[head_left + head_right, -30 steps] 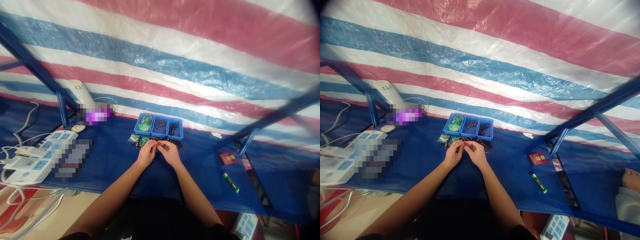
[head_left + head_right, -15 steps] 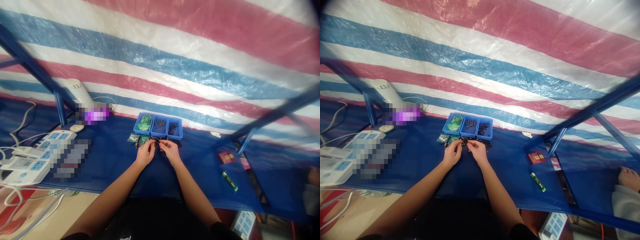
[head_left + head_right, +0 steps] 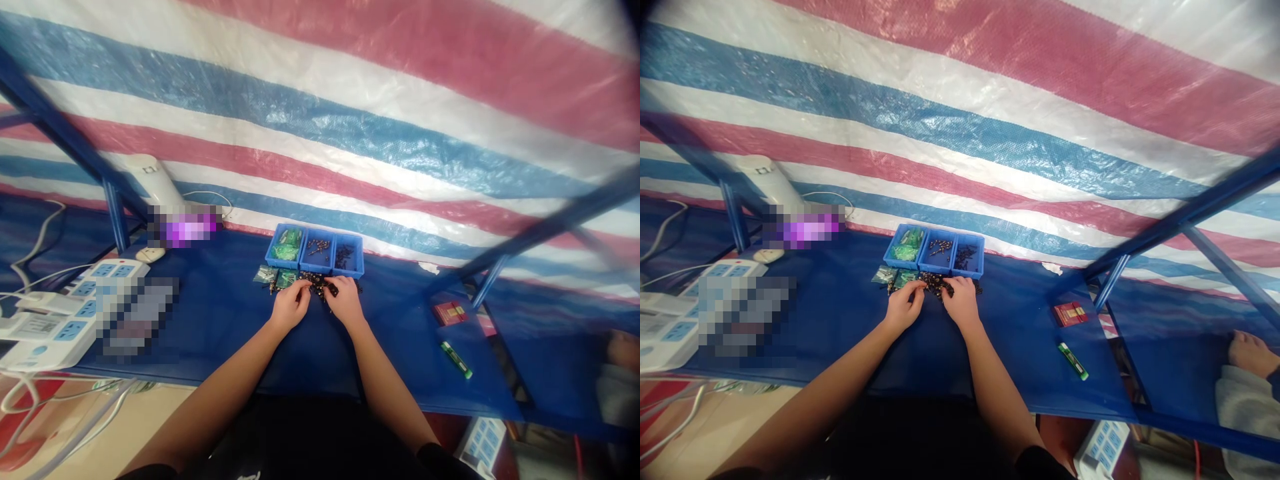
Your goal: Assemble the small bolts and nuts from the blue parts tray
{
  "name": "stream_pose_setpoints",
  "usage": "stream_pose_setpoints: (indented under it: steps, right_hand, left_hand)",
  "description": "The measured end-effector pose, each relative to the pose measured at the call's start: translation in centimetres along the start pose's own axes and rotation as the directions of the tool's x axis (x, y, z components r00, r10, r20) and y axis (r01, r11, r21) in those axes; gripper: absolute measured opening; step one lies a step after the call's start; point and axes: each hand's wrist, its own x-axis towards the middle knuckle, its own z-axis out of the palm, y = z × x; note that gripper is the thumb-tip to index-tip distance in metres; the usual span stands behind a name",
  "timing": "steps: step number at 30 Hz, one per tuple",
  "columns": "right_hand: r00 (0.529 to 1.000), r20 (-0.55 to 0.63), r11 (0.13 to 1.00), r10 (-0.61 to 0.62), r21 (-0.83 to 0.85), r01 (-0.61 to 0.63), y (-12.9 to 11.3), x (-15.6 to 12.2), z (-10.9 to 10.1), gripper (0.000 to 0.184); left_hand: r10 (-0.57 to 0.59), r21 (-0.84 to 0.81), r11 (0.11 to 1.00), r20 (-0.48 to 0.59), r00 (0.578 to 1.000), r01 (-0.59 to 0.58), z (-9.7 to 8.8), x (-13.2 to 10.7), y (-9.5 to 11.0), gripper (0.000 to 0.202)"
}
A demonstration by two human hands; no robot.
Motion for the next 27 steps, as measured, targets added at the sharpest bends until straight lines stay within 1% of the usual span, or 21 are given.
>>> stream_pose_setpoints:
  steps: [3, 6, 10, 16, 19, 21, 23, 25, 27]
  right_hand:
    - [0.999, 0.033, 0.995, -0.015, -0.096, 0.018, 0.0, -0.2, 0.5, 0.024]
    - [0.998, 0.05, 0.989, -0.037, -0.14, 0.044, -0.3, -0.4, 1.0, 0.027]
    - [0.998, 0.042, 0.985, -0.042, -0.164, 0.048, -0.5, -0.3, 1.4, 0.026]
    - [1.0, 0.027, 0.982, -0.001, -0.19, 0.006, -0.5, 0.3, 1.9, 0.024]
    - [1.0, 0.013, 0.982, 0.0, -0.187, 0.003, -0.5, 0.4, 2.1, 0.022]
    - [1.0, -0.014, 0.989, -0.01, -0.148, 0.008, -0.5, 0.4, 2.1, 0.019]
    - [0.997, -0.071, 0.998, -0.017, -0.065, 0.013, -0.5, 0.4, 1.9, 0.017]
    - [0.991, -0.134, 0.997, -0.007, 0.075, 0.017, -0.6, 0.4, 1.6, 0.017]
    - [0.989, -0.145, 0.966, 0.041, 0.26, -0.002, -0.7, 0.3, 1.4, 0.019]
  left_hand:
    - [-0.036, -0.004, 0.999, -0.012, 0.999, 0.036, 0.0, 0.0, 0.0, 0.019]
    - [-0.031, -0.008, 0.999, 0.0, 1.0, 0.031, 0.0, 0.0, -0.1, 0.019]
    - [-0.014, -0.005, 1.0, -0.001, 1.0, 0.014, 0.1, 0.0, -0.1, 0.018]
    - [0.003, -0.013, 1.0, 0.018, 1.0, -0.003, 0.1, 0.1, 0.0, 0.019]
    - [0.001, -0.019, 1.0, 0.024, 1.0, 0.0, 0.1, 0.1, -0.1, 0.019]
    - [-0.007, -0.016, 1.0, 0.026, 1.0, 0.007, 0.1, 0.0, -0.2, 0.019]
    - [-0.015, -0.014, 1.0, 0.035, 0.999, 0.016, 0.2, 0.0, -0.2, 0.02]
    - [-0.02, -0.017, 1.0, 0.055, 0.998, 0.021, 0.2, 0.0, -0.2, 0.02]
    - [-0.017, -0.017, 1.0, 0.072, 0.997, 0.018, 0.3, 0.1, 0.0, 0.021]
